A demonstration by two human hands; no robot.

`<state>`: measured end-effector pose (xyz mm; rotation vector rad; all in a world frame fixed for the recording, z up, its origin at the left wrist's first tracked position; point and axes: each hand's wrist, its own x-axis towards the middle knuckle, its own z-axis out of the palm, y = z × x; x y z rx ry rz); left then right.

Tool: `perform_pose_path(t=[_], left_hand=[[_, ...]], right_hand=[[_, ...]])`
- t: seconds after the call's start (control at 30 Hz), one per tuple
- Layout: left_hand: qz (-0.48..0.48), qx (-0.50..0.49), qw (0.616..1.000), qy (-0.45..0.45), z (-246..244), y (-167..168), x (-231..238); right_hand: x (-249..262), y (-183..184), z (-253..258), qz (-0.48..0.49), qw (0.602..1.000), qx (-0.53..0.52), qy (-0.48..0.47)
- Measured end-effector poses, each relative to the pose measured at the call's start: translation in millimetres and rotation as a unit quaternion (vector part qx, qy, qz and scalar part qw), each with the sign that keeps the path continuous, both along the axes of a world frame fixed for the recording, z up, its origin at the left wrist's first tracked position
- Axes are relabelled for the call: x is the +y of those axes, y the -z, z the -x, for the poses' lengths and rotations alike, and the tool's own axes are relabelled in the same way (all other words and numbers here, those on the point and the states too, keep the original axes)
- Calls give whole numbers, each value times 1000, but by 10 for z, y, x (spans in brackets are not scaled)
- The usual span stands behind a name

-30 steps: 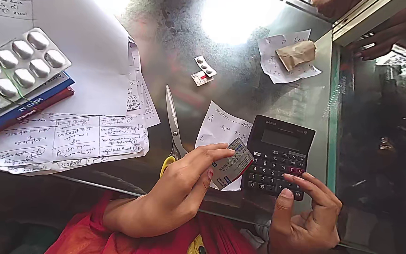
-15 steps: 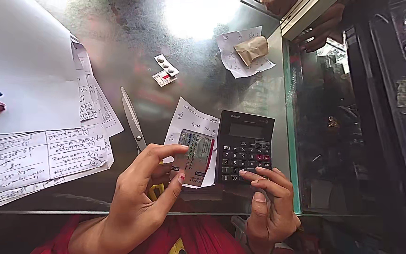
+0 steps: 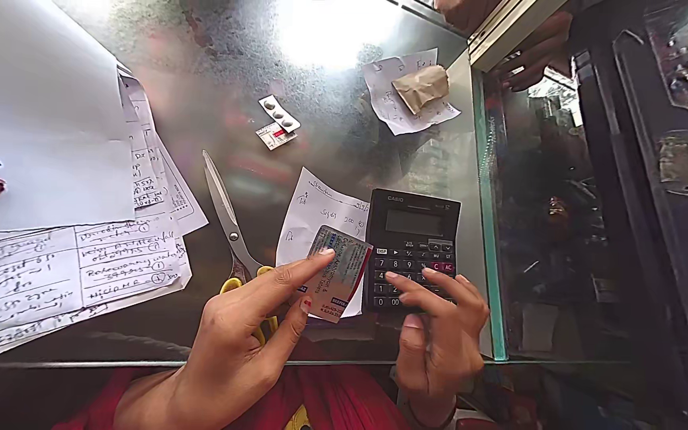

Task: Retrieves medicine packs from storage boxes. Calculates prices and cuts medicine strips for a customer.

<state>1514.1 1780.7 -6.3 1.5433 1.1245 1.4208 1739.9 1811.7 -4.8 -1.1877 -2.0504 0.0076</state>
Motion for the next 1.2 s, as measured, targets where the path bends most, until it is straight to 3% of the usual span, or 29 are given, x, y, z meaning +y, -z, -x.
perform_pose_path(t=[0.1,0.2,0.33,0.53,0.83,1.2], left_hand=[[1,-5,1000,-1,-1,8,-2],[3,-4,1000,-4,0,3,4],[0,-2,1000,-6,-7,9,9],[1,3,1000,0,4,2,7],[27,-40,999,0,-23,-21,0],[31,-27,999,-7,-16,-6,-11]], right_hand=[[0,-44,-20,31,999,-15,-2],[-33,-66,-130,-2,1000,21,11],[-51,-29,-134,1,999,-26,25],[45,-69,-274,-23,997,50,48],[104,-47,-228,0,998,35,56],[92,7,-164,-17,999,42,16]])
